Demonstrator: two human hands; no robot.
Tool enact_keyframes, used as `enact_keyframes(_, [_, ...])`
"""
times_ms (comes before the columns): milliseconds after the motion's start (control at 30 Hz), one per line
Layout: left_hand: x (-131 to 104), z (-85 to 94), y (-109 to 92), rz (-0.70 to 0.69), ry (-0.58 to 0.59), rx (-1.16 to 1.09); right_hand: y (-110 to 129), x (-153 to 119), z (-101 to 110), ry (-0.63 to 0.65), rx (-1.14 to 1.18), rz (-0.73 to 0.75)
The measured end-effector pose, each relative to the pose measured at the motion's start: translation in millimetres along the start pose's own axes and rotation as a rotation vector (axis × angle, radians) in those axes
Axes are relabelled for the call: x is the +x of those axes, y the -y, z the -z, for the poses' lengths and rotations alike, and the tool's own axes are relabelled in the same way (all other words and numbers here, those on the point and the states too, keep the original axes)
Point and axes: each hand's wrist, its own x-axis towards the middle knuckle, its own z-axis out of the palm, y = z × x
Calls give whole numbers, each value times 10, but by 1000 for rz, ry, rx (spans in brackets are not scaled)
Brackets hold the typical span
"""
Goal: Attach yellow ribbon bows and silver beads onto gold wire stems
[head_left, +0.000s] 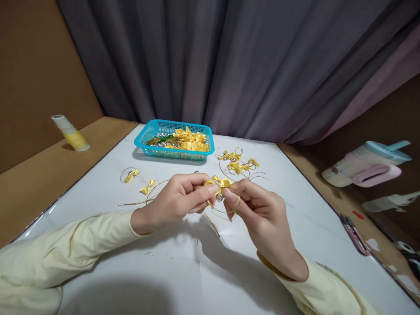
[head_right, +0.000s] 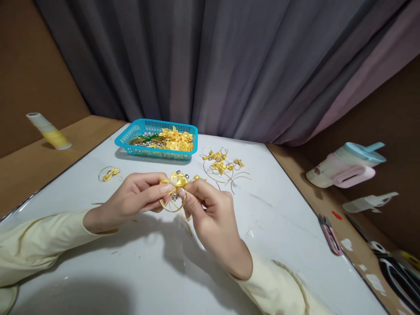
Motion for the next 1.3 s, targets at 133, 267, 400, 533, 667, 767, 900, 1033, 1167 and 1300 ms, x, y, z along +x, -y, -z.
enact_keyframes(133, [4, 0, -50, -71, -41, 177, 39, 106, 160, 165, -154, 62])
enact_keyframes(267, [-1, 0, -52, -62, -48, 254, 59, 157, 290, 292, -346, 110])
enact_keyframes(400, [-9, 7, -11, -76, -21, 329, 5, 125, 231, 221, -373, 172])
enact_keyframes(533, [-7, 27, 16, -136, -23, 457, -26, 132, 200, 170, -399, 234])
enact_keyframes(667, [14, 42, 24, -172, -62, 582, 49, 178, 357, 185, -538, 310])
enact_keyframes(767, [29, 45, 37, -181, -57, 636, 137, 158, 435, 160, -628, 398])
enact_keyframes(900, [32, 47, 71, -236, -29, 696, 142, 109, 341, 211, -839, 552])
enact_keyframes(1033, [19, 40, 92, -285, 32, 736, 5, 144, 211, 226, -1050, 667])
enact_keyframes(1167, [14, 22, 96, -300, 35, 746, -101, 191, 174, 222, -1061, 775])
enact_keyframes(1300, [28, 9, 140, -264, 65, 750, -67, 175, 200, 107, -966, 860])
